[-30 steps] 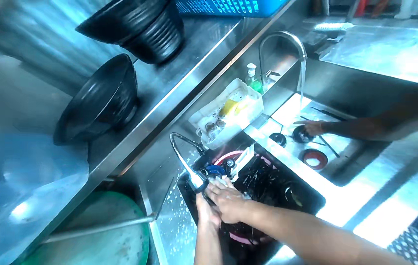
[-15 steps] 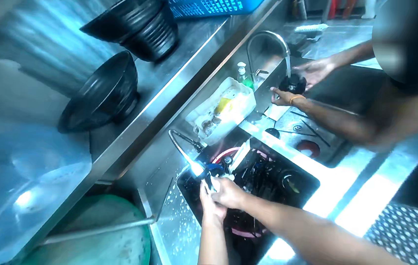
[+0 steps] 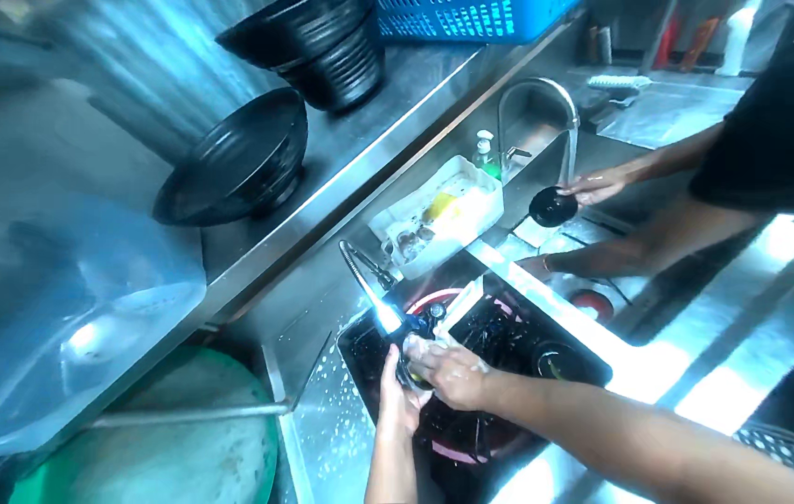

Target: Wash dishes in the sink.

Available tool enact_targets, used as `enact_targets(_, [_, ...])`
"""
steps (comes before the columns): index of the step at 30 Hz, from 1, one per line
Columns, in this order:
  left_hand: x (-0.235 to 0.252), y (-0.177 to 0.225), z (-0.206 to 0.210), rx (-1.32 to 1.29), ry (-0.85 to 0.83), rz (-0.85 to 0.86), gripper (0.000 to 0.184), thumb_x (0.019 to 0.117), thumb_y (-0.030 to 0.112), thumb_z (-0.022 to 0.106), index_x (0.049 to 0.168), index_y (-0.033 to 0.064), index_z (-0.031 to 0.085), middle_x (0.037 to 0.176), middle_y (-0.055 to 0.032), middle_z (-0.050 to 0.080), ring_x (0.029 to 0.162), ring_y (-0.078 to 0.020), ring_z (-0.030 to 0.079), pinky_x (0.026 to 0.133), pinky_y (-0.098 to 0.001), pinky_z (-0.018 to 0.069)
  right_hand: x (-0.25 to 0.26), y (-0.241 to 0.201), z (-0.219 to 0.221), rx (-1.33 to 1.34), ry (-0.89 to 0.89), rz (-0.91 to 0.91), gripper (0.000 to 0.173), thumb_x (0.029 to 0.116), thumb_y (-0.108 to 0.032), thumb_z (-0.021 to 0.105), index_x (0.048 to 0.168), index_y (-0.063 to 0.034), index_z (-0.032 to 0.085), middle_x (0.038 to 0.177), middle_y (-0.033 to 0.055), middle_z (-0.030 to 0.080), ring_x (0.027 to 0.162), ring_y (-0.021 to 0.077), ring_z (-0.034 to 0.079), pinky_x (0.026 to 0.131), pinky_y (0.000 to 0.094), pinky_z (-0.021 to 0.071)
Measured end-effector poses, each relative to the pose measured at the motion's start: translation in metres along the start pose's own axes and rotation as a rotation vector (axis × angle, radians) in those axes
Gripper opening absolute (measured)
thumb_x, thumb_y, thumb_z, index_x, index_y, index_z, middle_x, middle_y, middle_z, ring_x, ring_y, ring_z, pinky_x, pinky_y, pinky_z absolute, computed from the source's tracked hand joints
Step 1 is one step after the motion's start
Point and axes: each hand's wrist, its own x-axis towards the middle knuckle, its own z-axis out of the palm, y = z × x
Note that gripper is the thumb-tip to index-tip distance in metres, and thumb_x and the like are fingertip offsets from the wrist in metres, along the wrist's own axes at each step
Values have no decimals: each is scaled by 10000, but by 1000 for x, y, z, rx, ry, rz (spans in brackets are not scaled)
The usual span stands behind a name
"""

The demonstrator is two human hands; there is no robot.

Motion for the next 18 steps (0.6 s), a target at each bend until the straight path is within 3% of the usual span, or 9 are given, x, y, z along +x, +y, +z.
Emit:
enact_targets(1, [2, -1, 1, 28, 20, 4, 567, 1026, 588, 463, 1365, 149, 579, 1257, -161, 658, 1081, -338, 664, 855, -559, 564, 1, 7, 0, -31, -23, -15, 623, 950, -47, 561, 1553, -124, 428, 1701, 90, 258, 1577, 315, 208, 1246, 668, 99])
enact_targets(3, [9, -6, 4, 63, 64, 29, 558, 1025, 575, 480, 1378, 155, 577, 1283, -159, 643, 1106, -339, 644, 870, -570, 544, 2, 9, -1, 31, -67, 13, 593, 961, -41, 557, 1539, -102, 439, 1695, 111, 265, 1561, 334, 253, 1220, 664, 221])
enact_targets(4, [14, -9, 9, 56, 88, 55, 548, 1028, 561, 483, 1365, 139, 580, 1253, -166, 648, 1079, -337, 647, 849, -563, 546, 4, 11, -2, 110, -70, 34, 541, 958, -64, 573, 1494, -78, 496, 1652, 121, 356, 1509, 342, 366, 1178, 622, 352])
enact_targets(6, [24, -19, 21, 30, 113, 120, 515, 1043, 522, 480, 1336, 113, 590, 1189, -165, 672, 1035, -315, 666, 822, -542, 566, 3, 20, -1, 351, -22, 65, 356, 985, -151, 593, 1321, -35, 610, 1392, 172, 609, 1285, 357, 593, 1074, 582, 478])
enact_targets(8, [28, -27, 41, 18, 126, 131, 554, 1053, 553, 427, 1368, 123, 577, 1225, -165, 664, 1071, -312, 659, 843, -555, 563, -4, 37, -2, 578, 65, 94, 303, 959, -151, 631, 1237, -34, 650, 1242, 181, 672, 1195, 327, 635, 1068, 536, 488])
enact_targets(10, [33, -29, 67, 9, 105, 95, 638, 1038, 631, 383, 1437, 155, 524, 1305, -170, 626, 1124, -324, 632, 876, -566, 543, -18, 61, -12, 731, 157, 130, 423, 939, -126, 651, 1357, -68, 639, 1354, 152, 641, 1306, 260, 580, 1156, 454, 440])
enact_targets(12, [51, -38, 89, 60, 61, 74, 692, 1037, 654, 343, 1430, 116, 528, 1277, -177, 638, 1077, -319, 654, 863, -527, 563, -40, 91, -26, 774, 268, 180, 454, 944, -155, 661, 1392, -92, 623, 1368, 115, 639, 1297, 207, 588, 1145, 418, 462])
enact_targets(15, [92, -66, 107, 351, 68, 162, 573, 1080, 501, 418, 1320, 19, 614, 1196, -158, 698, 1041, -275, 683, 884, -474, 557, -83, 154, -48, 739, 422, 395, 432, 968, -241, 682, 1370, -99, 616, 1239, 78, 699, 1123, 164, 678, 1005, 413, 567])
enact_targets(18, [124, -84, 141, 888, 94, 296, 583, 972, 463, 642, 1410, 82, 591, 1366, -121, 637, 1285, -250, 596, 1106, -477, 477, -112, 218, -67, 694, 603, 674, 456, 943, -165, 709, 1372, -60, 594, 1239, 142, 681, 1100, 222, 680, 962, 469, 576])
